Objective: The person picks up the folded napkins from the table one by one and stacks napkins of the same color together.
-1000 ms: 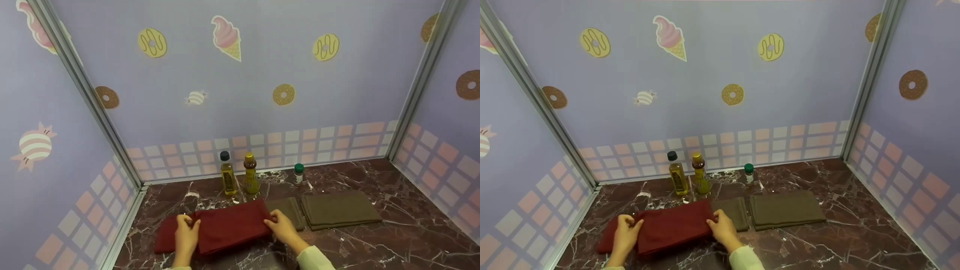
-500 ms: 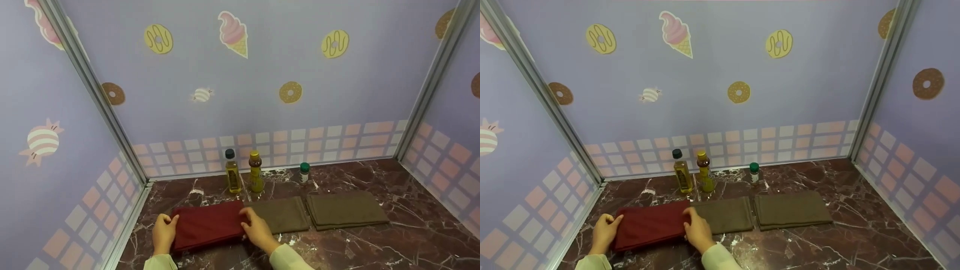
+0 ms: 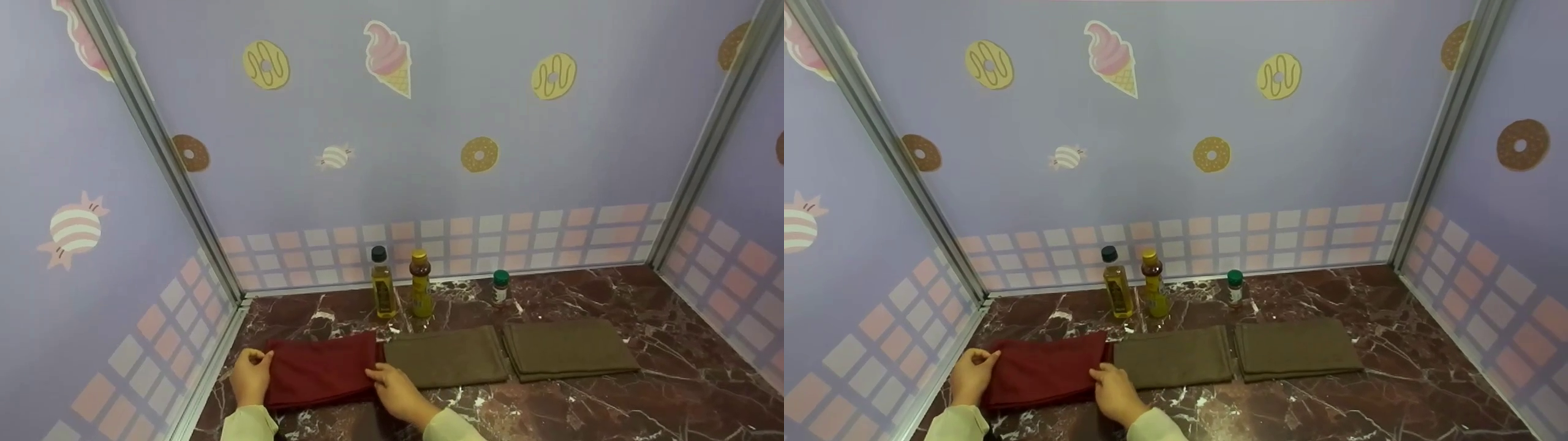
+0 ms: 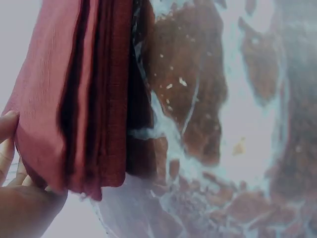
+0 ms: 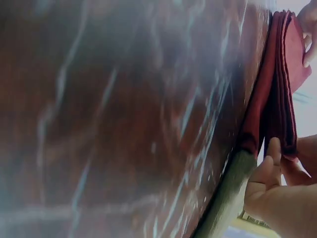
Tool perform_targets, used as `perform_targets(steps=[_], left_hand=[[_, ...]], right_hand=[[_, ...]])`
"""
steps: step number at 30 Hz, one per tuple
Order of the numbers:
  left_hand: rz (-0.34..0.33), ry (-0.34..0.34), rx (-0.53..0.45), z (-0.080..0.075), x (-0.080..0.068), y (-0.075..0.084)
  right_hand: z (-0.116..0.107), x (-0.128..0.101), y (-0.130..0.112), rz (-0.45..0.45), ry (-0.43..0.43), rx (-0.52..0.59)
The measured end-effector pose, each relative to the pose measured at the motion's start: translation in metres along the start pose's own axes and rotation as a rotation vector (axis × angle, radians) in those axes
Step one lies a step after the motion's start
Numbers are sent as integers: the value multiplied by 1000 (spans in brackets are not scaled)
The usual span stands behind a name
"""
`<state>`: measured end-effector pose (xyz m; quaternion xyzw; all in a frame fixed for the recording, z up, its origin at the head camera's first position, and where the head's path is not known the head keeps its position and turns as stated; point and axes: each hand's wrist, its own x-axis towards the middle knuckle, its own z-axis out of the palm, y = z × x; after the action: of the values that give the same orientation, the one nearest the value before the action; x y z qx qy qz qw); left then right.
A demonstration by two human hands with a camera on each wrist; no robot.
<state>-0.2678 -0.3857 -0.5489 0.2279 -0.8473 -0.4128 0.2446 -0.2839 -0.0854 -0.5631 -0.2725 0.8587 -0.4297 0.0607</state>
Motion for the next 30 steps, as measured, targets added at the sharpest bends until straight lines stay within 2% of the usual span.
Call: perform_targets(steps=[3,10,18,23,30], left_hand=[[-26,-1,7,1,0,-4],[-102,-95,44,2,2,-8],[-106,-141,101,6,1,-12],[-95,-153,134,7,-1,-12],[-119,-183,157,9,-2,-14]], right_hand=[[5,-3,-1,16,-32,10],[8,-6,-3,63,-64,11],[12,-13,-6,48,-19,-19],[13,-17,-6,69,-23,-30],[13,-19,-4,108,-23,-84]])
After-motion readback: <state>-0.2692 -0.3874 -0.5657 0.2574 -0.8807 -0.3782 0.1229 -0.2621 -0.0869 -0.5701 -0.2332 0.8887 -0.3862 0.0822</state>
